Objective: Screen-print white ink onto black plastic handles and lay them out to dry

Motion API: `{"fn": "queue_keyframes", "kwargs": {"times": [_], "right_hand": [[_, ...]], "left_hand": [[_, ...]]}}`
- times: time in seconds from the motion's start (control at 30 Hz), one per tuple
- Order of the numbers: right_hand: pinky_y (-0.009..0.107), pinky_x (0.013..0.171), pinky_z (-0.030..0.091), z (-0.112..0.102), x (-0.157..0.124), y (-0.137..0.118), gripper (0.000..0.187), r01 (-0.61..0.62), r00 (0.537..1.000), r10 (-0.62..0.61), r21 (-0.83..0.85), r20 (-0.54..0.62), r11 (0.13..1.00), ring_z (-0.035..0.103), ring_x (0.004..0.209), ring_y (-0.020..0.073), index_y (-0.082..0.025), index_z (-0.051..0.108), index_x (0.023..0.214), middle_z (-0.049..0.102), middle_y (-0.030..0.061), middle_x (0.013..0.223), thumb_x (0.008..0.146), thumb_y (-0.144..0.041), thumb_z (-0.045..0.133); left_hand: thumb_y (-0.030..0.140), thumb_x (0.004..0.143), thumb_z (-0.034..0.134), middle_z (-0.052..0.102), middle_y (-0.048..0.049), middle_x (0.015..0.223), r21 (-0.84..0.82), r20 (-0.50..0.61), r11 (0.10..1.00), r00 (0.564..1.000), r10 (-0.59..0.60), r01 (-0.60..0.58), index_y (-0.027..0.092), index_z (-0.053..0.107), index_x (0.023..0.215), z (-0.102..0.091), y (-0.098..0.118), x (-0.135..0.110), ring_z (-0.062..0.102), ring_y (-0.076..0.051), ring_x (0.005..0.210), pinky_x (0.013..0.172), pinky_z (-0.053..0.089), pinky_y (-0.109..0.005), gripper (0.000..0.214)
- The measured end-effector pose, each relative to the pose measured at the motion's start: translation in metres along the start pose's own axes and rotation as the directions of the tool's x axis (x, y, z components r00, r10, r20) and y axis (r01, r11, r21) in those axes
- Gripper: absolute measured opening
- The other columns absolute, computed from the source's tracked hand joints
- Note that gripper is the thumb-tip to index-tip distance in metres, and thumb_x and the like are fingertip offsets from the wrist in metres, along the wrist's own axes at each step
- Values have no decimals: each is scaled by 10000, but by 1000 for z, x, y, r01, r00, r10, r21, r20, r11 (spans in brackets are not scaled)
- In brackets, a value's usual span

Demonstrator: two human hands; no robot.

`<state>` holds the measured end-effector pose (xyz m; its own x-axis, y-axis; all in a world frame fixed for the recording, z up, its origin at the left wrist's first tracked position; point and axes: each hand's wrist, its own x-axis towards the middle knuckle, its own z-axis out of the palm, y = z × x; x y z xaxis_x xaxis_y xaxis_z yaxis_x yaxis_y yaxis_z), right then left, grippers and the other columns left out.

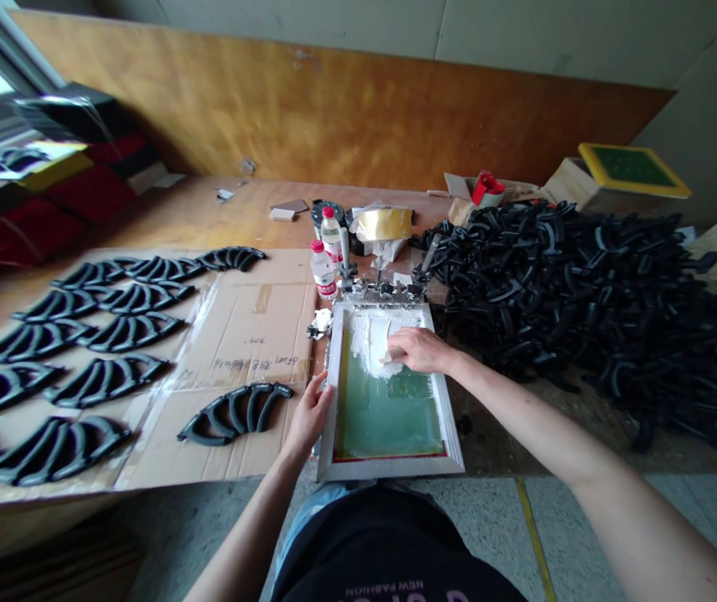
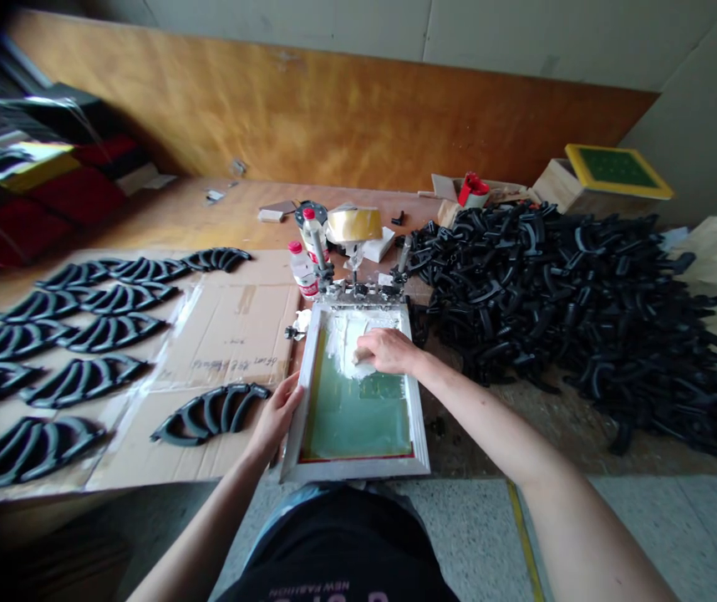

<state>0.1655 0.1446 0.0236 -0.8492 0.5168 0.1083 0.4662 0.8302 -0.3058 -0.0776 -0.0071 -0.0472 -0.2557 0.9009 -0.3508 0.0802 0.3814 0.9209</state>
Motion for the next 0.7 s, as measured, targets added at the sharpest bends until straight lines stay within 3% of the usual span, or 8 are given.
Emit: {"fn": "queue_keyframes", "kwargs": {"times": [0.1,0.23,0.33,0.4,0.47,0.53,0.6,0.7], "right_hand": [[302,789,413,13,1,-3,155,-76,989,65,-76,-129,994,549,901,214,-165,654,853,647,72,878,807,-63,547],[313,838,435,25,-16,-8,171,37,993,-43,-51,-107,998,567,927,210,-163,677,914,664,78,928,830,-74,558],[304,832,450,11,-4,-1,146,-34,992,34,-4,-125,999,596,904,195,-205,687,1001,684,52,931,868,-197,626],[303,833,457,-6,19,8,338,-170,973,163,-27,-164,985,614,921,196,-260,635,1201,696,42,1001,865,-271,668],[305,821,464,-24,41,21,555,-317,934,295,-86,-200,945,631,923,202,-322,500,1384,703,40,1048,860,-299,681],[303,791,470,-42,49,36,618,-440,883,403,-127,-242,889,649,889,210,-347,429,1441,716,42,1033,871,-328,665],[296,768,474,-56,37,54,554,-535,816,484,-97,-317,839,662,859,211,-331,455,1428,729,46,1001,899,-364,617],[271,718,482,-59,-4,80,403,-667,658,622,54,-424,743,659,774,192,-213,578,1319,736,58,878,937,-330,529]], "left_hand": [[603,785,581,715,-103,1043,-28,-4,999,1000,-16,16,141,498,1348,0,4,-2,673,-241,919,765,524,-326,733],[614,762,602,724,-94,944,-44,-8,998,999,-40,40,143,501,1345,0,11,-7,678,-241,853,705,525,-320,757],[609,760,609,723,-84,924,-45,-11,997,998,-59,59,157,500,1356,-1,20,-12,674,-233,817,684,521,-316,756],[603,758,620,724,-77,927,-43,-2,996,997,-74,74,172,482,1382,-4,31,-16,670,-226,794,674,517,-313,770],[608,750,634,724,-67,952,-36,-13,997,998,-64,64,193,494,1383,-9,46,-21,668,-221,815,691,514,-305,770],[625,758,621,718,-55,1031,-25,-40,1000,999,-10,9,217,561,1327,-14,65,-24,659,-217,891,738,508,-291,703],[651,787,570,707,-38,1063,-16,-56,999,997,44,-45,227,643,1221,-18,85,-26,647,-208,902,742,503,-278,611],[657,830,500,697,-28,969,-99,-56,985,989,136,-141,220,673,1114,-17,117,-19,629,-185,788,697,508,-283,549]]}}
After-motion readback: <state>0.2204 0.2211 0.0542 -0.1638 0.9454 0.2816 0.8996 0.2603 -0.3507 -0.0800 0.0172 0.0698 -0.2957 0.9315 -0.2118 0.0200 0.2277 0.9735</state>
